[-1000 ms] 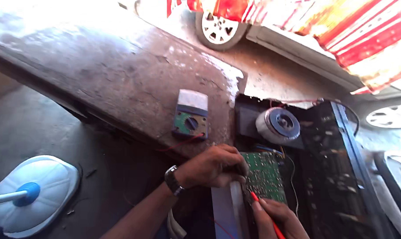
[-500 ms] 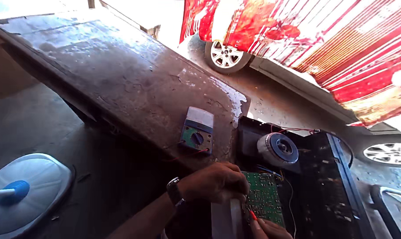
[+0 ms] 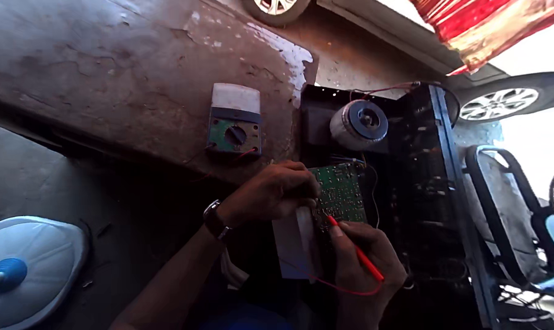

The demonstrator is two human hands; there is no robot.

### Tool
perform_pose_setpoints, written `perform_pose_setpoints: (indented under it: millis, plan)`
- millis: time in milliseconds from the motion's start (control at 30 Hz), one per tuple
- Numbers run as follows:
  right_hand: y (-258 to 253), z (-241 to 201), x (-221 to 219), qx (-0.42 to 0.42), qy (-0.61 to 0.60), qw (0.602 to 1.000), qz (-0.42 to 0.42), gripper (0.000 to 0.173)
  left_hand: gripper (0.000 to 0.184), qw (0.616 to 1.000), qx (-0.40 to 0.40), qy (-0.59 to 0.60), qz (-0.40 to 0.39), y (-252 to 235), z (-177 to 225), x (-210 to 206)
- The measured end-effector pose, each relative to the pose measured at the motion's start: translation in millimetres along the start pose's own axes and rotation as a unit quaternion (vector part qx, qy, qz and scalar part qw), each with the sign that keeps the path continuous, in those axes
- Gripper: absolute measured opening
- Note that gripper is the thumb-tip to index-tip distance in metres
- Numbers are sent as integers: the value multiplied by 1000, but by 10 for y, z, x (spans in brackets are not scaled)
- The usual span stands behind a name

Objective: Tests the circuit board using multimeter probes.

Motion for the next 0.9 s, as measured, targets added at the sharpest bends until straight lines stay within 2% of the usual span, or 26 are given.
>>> perform_pose_setpoints:
  millis: [233,900]
  plan:
    - [-11,22,18,-23,-9,1000,6,12,9,1000,7,20,-2,14,13,23]
    - [-4,55,-11,-34,-31,999,-7,7,12,1000,-5,3,-13,38,-40,22]
Point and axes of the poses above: each hand's wrist, its own y-axis away from the middle knuckle, its own x-axis out of the back of the hand, z = x × y, the point moved 8 cm from there along -y, towards the middle knuckle, and after that the axes turned 2 degrees about -y, right-handed, at the moved point
